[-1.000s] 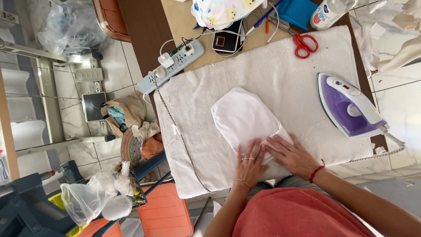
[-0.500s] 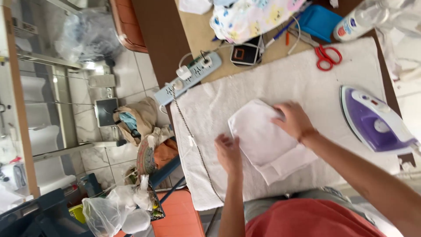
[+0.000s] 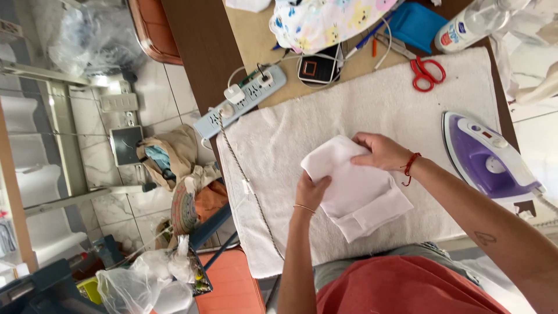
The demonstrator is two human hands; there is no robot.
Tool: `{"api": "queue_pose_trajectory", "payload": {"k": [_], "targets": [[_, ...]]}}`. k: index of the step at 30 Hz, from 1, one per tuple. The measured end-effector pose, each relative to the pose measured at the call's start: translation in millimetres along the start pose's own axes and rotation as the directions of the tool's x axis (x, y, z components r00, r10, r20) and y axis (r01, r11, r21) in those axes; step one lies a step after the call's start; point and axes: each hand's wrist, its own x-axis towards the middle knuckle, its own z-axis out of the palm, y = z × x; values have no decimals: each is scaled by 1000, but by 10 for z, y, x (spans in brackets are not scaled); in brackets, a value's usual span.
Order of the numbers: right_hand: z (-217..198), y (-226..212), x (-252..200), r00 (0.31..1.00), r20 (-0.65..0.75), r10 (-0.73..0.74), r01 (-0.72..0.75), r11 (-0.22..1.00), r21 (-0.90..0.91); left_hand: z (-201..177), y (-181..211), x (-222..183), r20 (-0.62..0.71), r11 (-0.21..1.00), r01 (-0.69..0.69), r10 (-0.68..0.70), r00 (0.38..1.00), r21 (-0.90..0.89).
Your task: Ironing and folding baby onesies and bibs on a towel-covered workspace
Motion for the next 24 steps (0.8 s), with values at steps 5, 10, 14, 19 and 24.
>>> {"api": "queue_pose_trajectory", "payload": {"k": [5,10,14,19,24], "targets": [[90,496,53,927,-236,-291,257,952,-166,-125,233,-33,-105,956,-135,167,980,260],[37,478,-127,781,-146,-608,522,762,-384,-84,459,-94,-7,674,-579,655,756,458],[94,649,-305,619,108,-778,570,350,-743,-94,106,-242,84,602,-579,650,755,549],[120,609,-361,564,148,-812,520,211,-827,-116,72,-348,59,507,-542,691,721,670],[116,828,-363,617,156,-772,509,239,-827,-139,-192,-302,-7,602,-473,622,783,644]]}}
